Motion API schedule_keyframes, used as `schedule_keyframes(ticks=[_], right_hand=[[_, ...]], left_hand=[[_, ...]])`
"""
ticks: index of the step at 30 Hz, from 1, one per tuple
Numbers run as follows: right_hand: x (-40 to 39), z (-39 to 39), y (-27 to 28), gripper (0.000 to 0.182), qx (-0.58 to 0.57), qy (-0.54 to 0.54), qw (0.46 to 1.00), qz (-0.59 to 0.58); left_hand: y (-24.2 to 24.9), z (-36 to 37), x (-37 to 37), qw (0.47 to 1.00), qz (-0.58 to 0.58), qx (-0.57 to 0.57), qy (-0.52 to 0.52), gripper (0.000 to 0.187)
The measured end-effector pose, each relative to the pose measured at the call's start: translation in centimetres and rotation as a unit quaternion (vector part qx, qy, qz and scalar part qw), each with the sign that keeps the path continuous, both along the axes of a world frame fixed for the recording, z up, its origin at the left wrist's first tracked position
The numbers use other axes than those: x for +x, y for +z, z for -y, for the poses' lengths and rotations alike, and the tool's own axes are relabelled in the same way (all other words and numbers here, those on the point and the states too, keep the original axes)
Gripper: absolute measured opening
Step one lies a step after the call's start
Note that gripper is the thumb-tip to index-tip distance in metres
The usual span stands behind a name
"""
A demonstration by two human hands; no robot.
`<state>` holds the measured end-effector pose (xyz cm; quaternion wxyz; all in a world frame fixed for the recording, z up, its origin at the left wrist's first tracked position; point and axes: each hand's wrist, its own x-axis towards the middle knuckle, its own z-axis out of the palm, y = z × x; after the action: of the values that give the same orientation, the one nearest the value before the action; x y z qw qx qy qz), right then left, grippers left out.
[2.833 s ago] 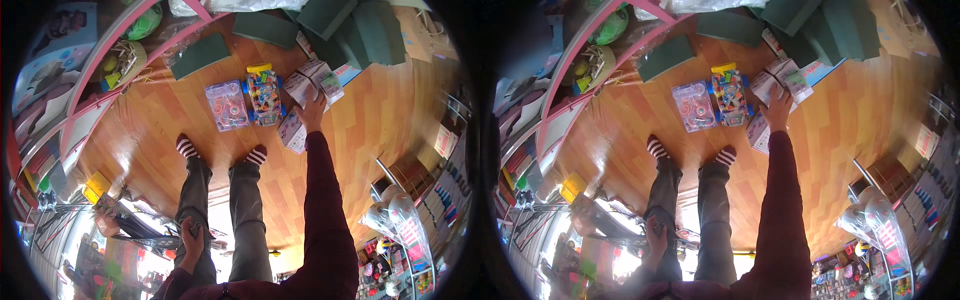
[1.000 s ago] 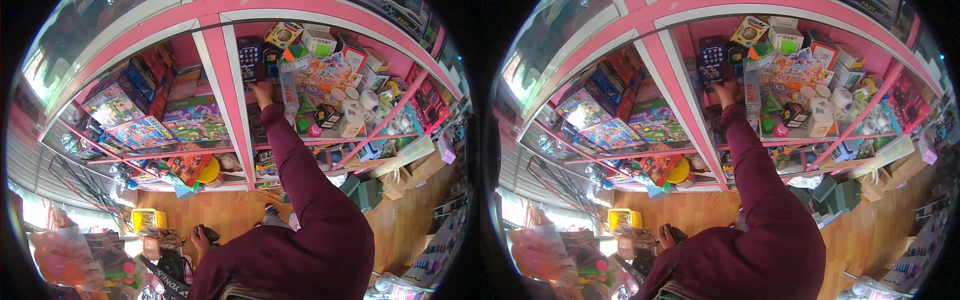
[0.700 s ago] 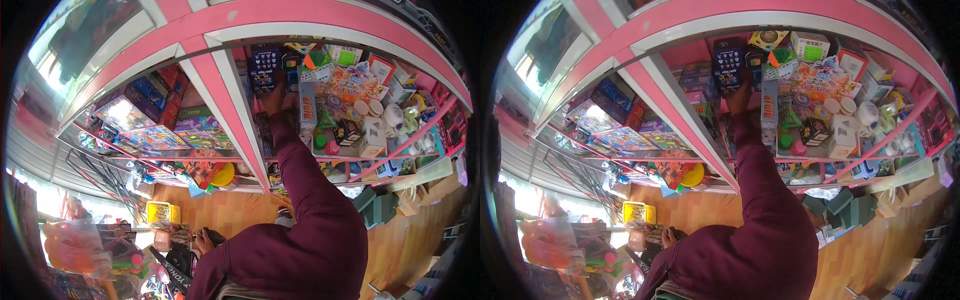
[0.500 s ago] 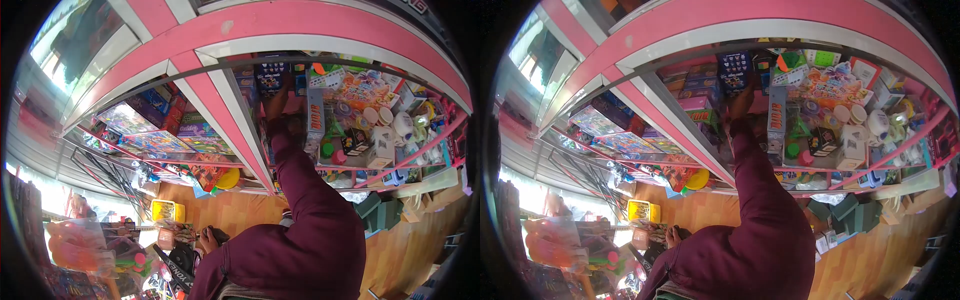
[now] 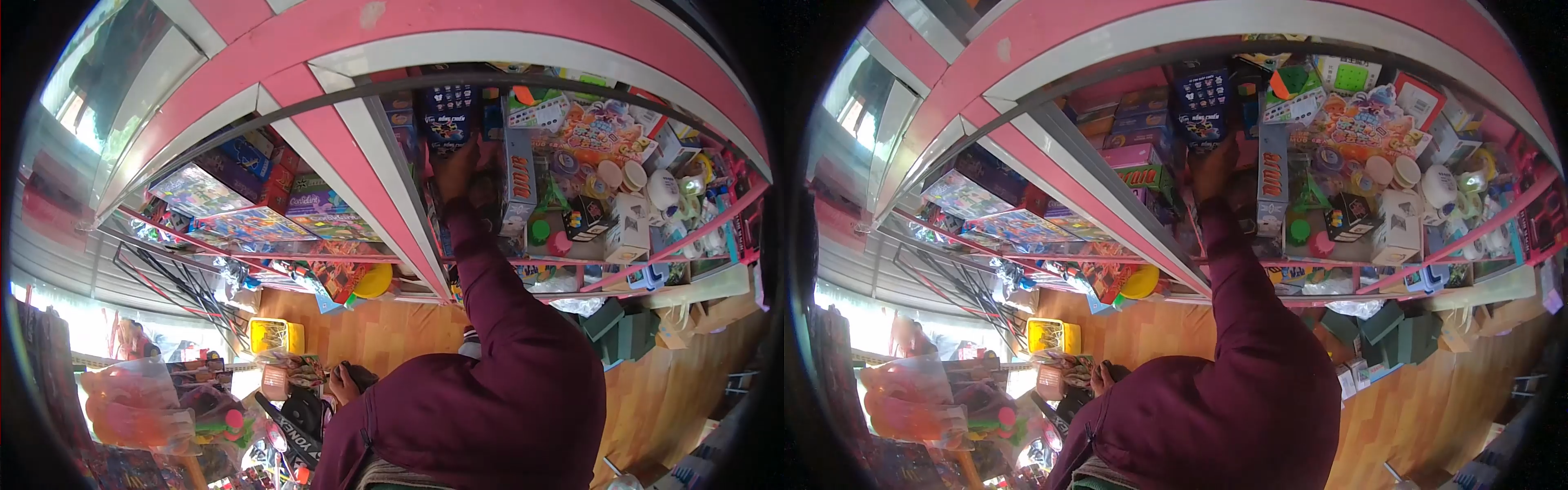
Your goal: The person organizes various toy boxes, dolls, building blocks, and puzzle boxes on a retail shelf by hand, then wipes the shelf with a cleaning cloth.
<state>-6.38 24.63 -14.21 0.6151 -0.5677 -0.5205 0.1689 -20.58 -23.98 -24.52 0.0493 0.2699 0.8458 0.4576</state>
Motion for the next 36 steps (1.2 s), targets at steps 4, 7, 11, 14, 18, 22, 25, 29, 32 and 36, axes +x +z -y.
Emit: schedule_keyframes(ticks=[4, 7, 11, 14, 18, 22, 25, 29, 32, 36], right_hand=[[2.0, 4.3, 1.3, 0.092, -0.044, 0.017, 0.998, 0.040], [2.2, 5.7, 0.4, 0.101, -0.065, -0.006, 0.994, 0.082], [3.0, 7.6, -0.6, 0.106, 0.004, -0.022, 0.997, 0.078], [4.0, 8.7, -1.2, 0.106, 0.076, 0.019, 0.996, 0.049], [4.6, 11.1, -1.2, 0.103, 0.054, -0.018, 0.995, 0.084], [5.3, 12.3, -1.5, 0.098, 0.076, 0.035, 0.995, 0.057], [5.3, 13.5, -1.7, 0.100, 0.043, 0.019, 0.994, 0.100], [5.6, 15.8, -1.6, 0.101, -0.012, 0.011, 0.993, 0.114], [6.0, 16.8, -1.8, 0.101, 0.024, 0.008, 0.993, 0.113], [7.0, 18.0, -2.3, 0.103, 0.040, 0.018, 0.994, 0.098]], left_hand=[[-0.1, -0.1, -0.7, 0.998, 0.044, -0.004, -0.051, 0.030], [0.5, -0.9, -0.2, 0.997, 0.037, 0.010, -0.069, 0.026], [3.6, -3.2, 1.2, 0.992, 0.056, 0.050, -0.103, 0.020], [6.2, -5.7, 2.2, 0.984, 0.052, 0.062, -0.156, 0.017], [10.8, -9.3, 4.4, 0.969, 0.072, 0.074, -0.224, 0.016], [14.2, -12.1, 6.3, 0.926, 0.037, 0.093, -0.365, 0.017], [16.6, -13.9, 7.6, 0.896, 0.010, 0.099, -0.433, 0.022], [19.0, -15.9, 9.5, 0.866, -0.049, 0.110, -0.484, 0.034], [20.5, -17.1, 10.8, 0.854, -0.066, 0.141, -0.497, 0.044], [21.3, -18.5, 12.0, 0.856, 0.014, 0.110, -0.505, 0.054]])
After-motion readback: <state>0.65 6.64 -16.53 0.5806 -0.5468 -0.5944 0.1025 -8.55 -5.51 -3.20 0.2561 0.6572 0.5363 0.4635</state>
